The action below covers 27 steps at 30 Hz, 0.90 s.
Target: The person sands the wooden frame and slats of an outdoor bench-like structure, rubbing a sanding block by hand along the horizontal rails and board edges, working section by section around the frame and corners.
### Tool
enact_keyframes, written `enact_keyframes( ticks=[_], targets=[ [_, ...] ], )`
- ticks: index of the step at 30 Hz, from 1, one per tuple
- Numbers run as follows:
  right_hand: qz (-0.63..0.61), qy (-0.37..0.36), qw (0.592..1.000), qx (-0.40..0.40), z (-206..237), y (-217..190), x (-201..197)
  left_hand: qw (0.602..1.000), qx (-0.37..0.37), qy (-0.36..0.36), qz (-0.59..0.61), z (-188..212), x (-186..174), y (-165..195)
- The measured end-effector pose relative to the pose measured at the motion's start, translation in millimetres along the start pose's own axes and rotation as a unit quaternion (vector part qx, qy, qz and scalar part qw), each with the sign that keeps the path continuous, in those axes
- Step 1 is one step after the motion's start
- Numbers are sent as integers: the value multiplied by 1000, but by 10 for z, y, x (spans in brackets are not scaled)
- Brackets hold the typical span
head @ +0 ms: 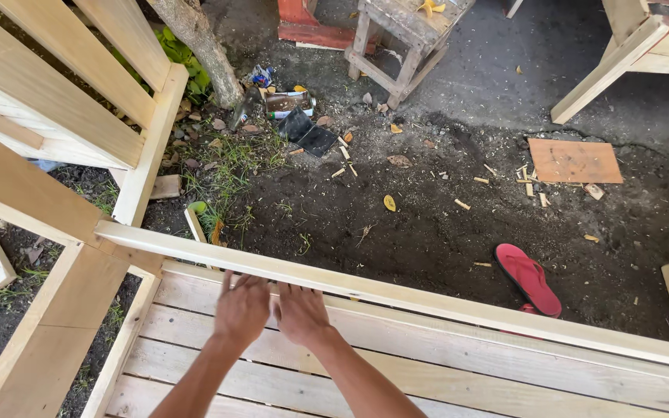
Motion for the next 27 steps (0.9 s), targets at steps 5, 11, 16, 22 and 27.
enact_keyframes(
  ticks=[5, 11, 16, 22, 27],
  targets=[
    [-15, 10, 1000, -4, 19, -7, -28, 995, -38, 88, -6, -181, -205, -232],
    [-41, -18, 999, 4, -19, 23, 53, 992, 0, 115, 45, -163, -131, -15],
    [-28, 13, 999, -27, 24, -38, -21, 998, -12, -1, -56, -77, 0, -322],
    [-46, -33, 998, 9, 76, -50, -79, 992, -61, 105, 22, -314, -106, -191],
    [-33, -4, 999, -14, 63, -55, -141, 995, 58, -54, -66, 24, 190, 69]
  ],
)
Point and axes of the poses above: each hand's wrist, its own z-axis away from the middle knuckle, its own x-axis out of the palm, y = z × x, the point moved 10 cm from there along -z, towards the middle knuckle, and after that the axes turned 4 degrees about -z, right-handed, at the moved point
